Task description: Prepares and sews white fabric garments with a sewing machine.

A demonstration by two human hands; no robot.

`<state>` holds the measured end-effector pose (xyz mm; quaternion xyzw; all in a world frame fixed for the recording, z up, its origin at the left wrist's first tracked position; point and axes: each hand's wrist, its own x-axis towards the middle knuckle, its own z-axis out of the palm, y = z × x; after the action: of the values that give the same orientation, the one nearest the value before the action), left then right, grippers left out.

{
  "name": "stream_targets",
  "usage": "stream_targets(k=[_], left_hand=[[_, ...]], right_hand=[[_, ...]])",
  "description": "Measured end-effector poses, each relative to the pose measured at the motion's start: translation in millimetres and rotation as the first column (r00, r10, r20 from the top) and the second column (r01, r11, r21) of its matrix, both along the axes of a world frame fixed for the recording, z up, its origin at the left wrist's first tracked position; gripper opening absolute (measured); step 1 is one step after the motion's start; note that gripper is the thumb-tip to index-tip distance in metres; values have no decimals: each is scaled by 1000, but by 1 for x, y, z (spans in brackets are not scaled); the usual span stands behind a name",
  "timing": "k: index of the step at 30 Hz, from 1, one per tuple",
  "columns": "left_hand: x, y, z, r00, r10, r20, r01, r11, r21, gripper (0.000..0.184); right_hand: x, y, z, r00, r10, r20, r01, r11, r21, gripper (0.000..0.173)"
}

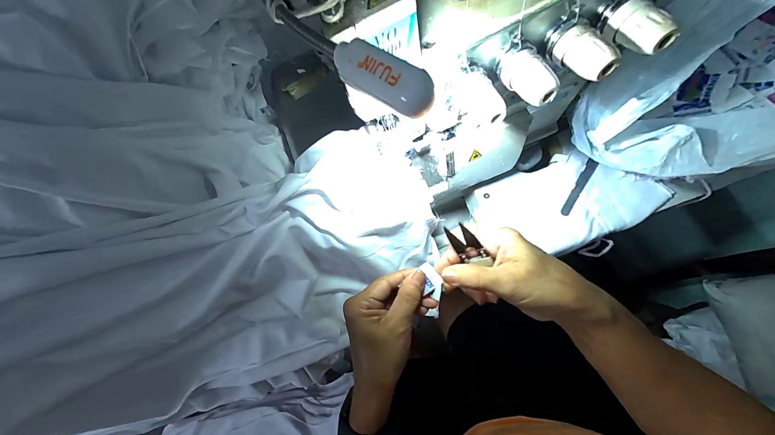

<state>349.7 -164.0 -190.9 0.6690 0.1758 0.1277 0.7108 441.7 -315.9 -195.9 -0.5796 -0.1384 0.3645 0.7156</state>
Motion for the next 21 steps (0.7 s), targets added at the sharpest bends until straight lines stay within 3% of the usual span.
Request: stream_targets(k=[5,8,11,13,16,18,21], left_hand=[[6,3,1,999,-43,21,41,997,66,11],[8,8,6,997,-79,24,75,988,133,6],[11,17,14,992,-115,59,101,972,212,4],[14,27,21,983,-133,125,94,956,276,6],[21,46,34,969,-153,196,67,919,390,8],[30,55,43,963,-165,215,49,885,462,11],[52,60,48,959,-172,223,26,843,537,11]], right_hand=[[-7,13,-2,984,-163,71,164,987,-2,20],[-8,15,-1,958,-191,213,198,980,-14,18],[-2,13,-1,901,-207,381,179,978,107,11],[9,12,-5,764,-289,576,233,957,172,6],[33,10,-19,343,-279,897,406,905,126,13],[48,14,-28,125,-185,975,443,890,112,17],[57,23,-38,6,-164,986,368,917,151,16]])
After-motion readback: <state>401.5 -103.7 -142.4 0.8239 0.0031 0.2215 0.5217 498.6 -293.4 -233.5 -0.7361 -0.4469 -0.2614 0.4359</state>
